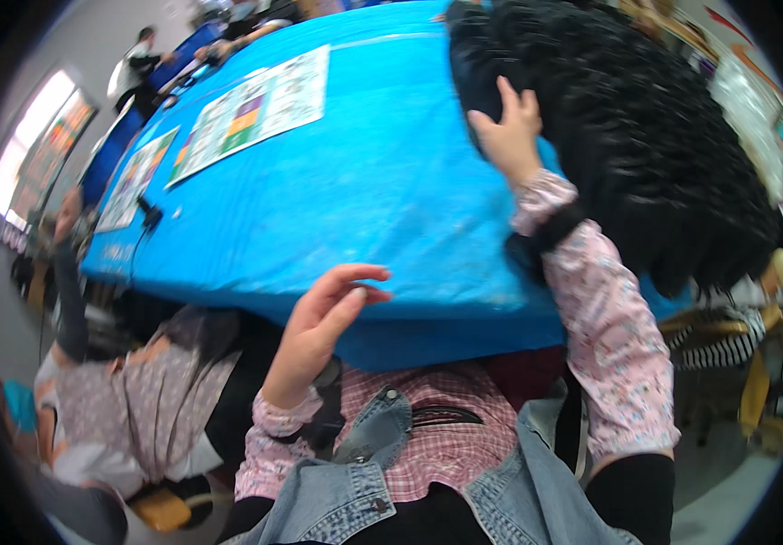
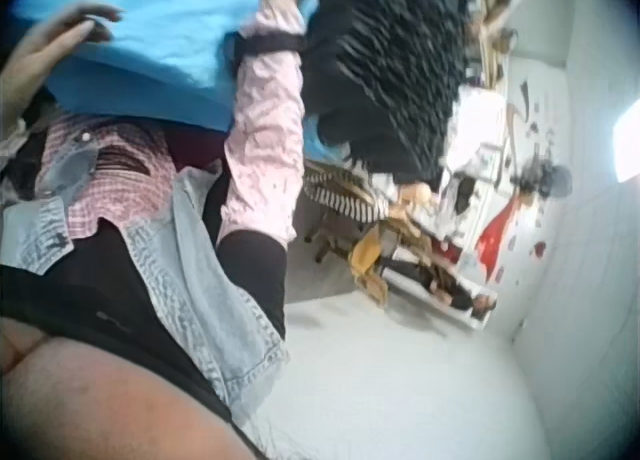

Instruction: Inspecting and preparing shoe components at a workstation.

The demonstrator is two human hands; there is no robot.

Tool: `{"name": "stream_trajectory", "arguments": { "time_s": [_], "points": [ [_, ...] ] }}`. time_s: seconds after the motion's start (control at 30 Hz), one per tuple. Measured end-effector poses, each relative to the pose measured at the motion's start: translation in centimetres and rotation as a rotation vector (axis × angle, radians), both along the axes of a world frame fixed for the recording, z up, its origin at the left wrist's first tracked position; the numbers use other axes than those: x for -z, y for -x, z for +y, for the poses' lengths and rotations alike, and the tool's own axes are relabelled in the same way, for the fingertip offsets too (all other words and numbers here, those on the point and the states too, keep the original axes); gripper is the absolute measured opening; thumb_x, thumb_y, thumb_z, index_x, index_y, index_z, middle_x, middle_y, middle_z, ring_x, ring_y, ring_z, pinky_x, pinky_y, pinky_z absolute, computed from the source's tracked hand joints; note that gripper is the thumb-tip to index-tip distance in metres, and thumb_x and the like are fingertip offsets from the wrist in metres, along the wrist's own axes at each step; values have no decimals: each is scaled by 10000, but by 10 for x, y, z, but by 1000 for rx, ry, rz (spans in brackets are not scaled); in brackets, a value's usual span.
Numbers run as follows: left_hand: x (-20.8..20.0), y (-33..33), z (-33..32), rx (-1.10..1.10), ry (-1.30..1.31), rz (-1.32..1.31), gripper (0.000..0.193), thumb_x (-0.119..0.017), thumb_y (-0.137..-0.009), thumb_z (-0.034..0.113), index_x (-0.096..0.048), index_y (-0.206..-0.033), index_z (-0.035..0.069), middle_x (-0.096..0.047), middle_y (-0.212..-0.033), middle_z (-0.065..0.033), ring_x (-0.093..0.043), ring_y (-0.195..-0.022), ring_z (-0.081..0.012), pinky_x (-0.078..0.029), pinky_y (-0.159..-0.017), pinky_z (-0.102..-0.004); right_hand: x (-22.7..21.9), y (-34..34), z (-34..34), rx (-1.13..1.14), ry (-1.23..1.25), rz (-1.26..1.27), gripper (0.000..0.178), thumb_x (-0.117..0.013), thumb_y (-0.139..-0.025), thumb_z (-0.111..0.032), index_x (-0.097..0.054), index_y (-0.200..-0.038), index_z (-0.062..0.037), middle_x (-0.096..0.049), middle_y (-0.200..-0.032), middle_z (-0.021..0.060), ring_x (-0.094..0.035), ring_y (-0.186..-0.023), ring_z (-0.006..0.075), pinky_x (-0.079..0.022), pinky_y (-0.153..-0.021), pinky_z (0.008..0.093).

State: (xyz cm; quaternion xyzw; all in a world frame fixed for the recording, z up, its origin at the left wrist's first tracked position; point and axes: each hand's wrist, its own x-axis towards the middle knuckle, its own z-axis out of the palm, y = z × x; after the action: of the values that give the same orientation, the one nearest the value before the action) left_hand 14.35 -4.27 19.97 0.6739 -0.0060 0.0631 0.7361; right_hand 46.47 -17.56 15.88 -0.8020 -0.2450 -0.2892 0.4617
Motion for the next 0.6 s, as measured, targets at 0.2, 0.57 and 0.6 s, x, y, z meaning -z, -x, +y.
{"name": "stream_trajectory", "arguments": {
  "time_s": [0.2,0.57,0.6],
  "points": [
    [13,-9,-7,126,81,-58,316,-480,-955,173,-478,-1224,9,-531,-1202,-97,-535,-1050,-160,-407,-925,-300,-18,-4,-31,-130,7,229,593,-613,-846,-227,-380,-1384,-135,-266,-1450,182,-272,-1333,282,-204,-1089,354],
    [2,-5,-1,-302,-114,-202,366,-504,-933,159,-447,-1271,31,-572,-1090,-101,-571,-958,-165,-446,-861,-296,-26,256,-33,-1309,347,641,607,-707,-793,-207,-421,-1265,44,-507,-1220,180,-483,-1162,262,-373,-988,350],
    [2,-12,-16,-251,-133,-281,357,-504,-926,149,-460,-1261,32,-586,-1054,-100,-580,-922,-161,-454,-832,-291,-8,266,-31,-1347,309,672,679,-722,-780,-231,-376,-1289,57,-467,-1262,190,-449,-1195,279,-352,-1007,363]
  ]
}}
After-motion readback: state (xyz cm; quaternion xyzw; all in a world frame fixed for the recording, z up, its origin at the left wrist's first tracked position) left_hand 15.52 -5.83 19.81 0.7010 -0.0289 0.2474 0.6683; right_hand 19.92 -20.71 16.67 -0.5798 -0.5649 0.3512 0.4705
